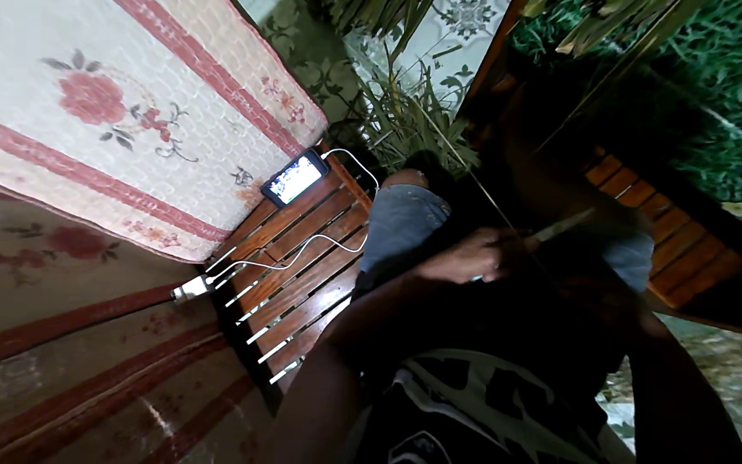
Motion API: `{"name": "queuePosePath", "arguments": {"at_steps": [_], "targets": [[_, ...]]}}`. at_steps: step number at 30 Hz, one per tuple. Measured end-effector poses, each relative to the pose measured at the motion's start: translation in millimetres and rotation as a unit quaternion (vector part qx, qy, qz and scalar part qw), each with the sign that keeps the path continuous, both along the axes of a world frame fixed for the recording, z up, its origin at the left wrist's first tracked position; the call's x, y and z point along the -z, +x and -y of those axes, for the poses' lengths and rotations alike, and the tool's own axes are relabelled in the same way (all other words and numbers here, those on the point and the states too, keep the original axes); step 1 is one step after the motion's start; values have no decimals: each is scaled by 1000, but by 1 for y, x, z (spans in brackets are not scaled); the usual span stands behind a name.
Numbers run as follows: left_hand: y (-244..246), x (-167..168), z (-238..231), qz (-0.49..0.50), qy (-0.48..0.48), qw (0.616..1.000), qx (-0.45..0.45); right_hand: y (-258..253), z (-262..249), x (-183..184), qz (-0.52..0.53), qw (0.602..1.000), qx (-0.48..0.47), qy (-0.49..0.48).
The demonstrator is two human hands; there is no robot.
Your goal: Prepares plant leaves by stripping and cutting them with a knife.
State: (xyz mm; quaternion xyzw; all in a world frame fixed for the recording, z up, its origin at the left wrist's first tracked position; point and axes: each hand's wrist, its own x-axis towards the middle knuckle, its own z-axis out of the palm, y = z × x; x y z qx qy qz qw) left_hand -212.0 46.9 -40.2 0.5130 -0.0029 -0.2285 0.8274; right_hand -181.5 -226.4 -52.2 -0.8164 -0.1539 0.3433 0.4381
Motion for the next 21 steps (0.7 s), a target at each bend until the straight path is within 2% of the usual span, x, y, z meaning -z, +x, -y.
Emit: {"name": "queuePosePath", "arguments": {"at_steps": [4, 11, 16, 21], "targets": [[7, 3, -15, -34, -51, 996, -62, -2, 2, -2, -5, 1000, 4, -10], [5, 2, -13, -33, -42, 997, -53, -3, -1, -4, -27, 999, 20, -25], [4, 5, -13, -30, -43, 997, -57, -3, 1, 0, -15, 1000, 11, 7], [4, -2, -13, -37, -32, 997, -53, -5, -1, -4, -12, 1000, 12, -16]]}}
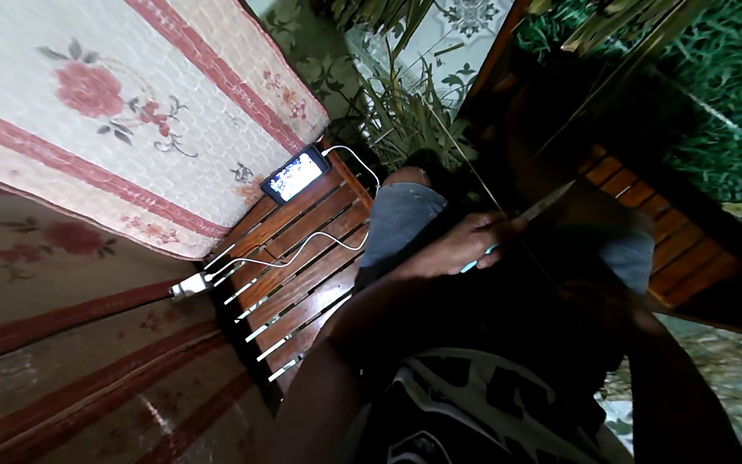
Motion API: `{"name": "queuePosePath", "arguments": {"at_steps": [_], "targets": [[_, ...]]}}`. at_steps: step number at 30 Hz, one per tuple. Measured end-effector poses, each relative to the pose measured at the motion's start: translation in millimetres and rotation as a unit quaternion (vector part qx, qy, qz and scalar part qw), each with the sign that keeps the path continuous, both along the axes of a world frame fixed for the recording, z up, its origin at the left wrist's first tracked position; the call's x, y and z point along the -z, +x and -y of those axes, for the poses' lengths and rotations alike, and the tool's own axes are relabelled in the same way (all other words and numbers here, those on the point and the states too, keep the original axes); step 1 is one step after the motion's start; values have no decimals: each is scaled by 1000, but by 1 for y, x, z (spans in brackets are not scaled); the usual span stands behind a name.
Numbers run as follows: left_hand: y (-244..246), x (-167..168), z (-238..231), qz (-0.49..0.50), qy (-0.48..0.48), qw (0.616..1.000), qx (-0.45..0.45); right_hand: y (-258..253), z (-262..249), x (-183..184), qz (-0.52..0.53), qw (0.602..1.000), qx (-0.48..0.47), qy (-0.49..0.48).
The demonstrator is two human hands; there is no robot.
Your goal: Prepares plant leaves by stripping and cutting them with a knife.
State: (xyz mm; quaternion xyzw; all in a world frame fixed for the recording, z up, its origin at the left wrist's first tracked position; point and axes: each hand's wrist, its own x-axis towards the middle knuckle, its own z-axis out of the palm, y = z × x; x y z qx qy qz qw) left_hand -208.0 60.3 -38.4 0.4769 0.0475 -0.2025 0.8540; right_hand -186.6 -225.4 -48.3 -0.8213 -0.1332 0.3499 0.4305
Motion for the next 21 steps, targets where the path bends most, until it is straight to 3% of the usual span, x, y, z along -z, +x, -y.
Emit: {"name": "queuePosePath", "arguments": {"at_steps": [21], "targets": [[2, 6, 6, -3, 6, 1000, 15, 4, 2, 6, -2, 1000, -20, -14]]}}
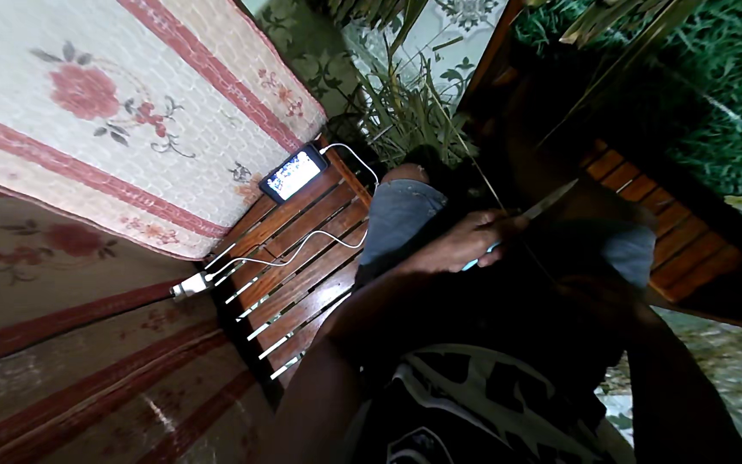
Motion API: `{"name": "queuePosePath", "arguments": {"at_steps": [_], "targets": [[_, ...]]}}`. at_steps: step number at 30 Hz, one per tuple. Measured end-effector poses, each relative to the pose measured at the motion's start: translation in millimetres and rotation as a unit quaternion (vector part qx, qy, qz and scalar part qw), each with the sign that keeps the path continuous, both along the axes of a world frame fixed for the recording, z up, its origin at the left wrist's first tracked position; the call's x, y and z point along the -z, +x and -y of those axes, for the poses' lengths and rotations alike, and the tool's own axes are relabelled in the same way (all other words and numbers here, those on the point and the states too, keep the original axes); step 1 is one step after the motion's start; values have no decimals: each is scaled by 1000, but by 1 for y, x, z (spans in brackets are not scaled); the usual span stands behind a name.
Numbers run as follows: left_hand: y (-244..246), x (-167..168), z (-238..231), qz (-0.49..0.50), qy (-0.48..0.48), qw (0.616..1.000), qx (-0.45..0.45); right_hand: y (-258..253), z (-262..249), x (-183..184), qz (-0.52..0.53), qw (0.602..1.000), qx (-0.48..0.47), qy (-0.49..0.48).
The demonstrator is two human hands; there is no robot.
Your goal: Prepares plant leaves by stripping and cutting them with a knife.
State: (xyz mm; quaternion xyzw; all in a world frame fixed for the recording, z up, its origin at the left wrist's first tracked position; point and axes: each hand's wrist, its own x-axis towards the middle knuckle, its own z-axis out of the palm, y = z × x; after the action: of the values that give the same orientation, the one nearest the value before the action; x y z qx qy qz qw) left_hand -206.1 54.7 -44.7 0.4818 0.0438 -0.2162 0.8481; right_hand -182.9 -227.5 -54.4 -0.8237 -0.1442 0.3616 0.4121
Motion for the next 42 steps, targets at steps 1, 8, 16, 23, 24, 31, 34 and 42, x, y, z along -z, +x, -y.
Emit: {"name": "queuePosePath", "arguments": {"at_steps": [1, 8, 16, 23, 24, 31, 34, 42], "targets": [[-1, -1, 2, 12, 10, 1000, 13, 0, -1, 0, 1, 1000, 1, 1], [7, -17, -32, -1, 4, 999, -41, 1, 25, -9, -22, 1000, -5, -17], [5, 3, -18, -9, -1, 999, -48, 6, 11, -33, -46, 996, 19, -74], [9, -26, -71, 5, 18, 988, -153, -3, 47, -20, -67, 997, 37, 29], [11, -26, -82, 5, -5, 981, -193, -3, 48, -22, -78, 995, 49, 28], [-8, -16, 7, 16, 75, 993, 91, 2, 8, -26, -66, 995, -8, 72], [0, -35, -39, 15, 14, 999, -36, 1, 14, -40, -90, 995, 24, -41], [-3, -10, -39, -3, 0, 999, -53, -5, 32, -20, -5, 1000, -3, 10]]}}
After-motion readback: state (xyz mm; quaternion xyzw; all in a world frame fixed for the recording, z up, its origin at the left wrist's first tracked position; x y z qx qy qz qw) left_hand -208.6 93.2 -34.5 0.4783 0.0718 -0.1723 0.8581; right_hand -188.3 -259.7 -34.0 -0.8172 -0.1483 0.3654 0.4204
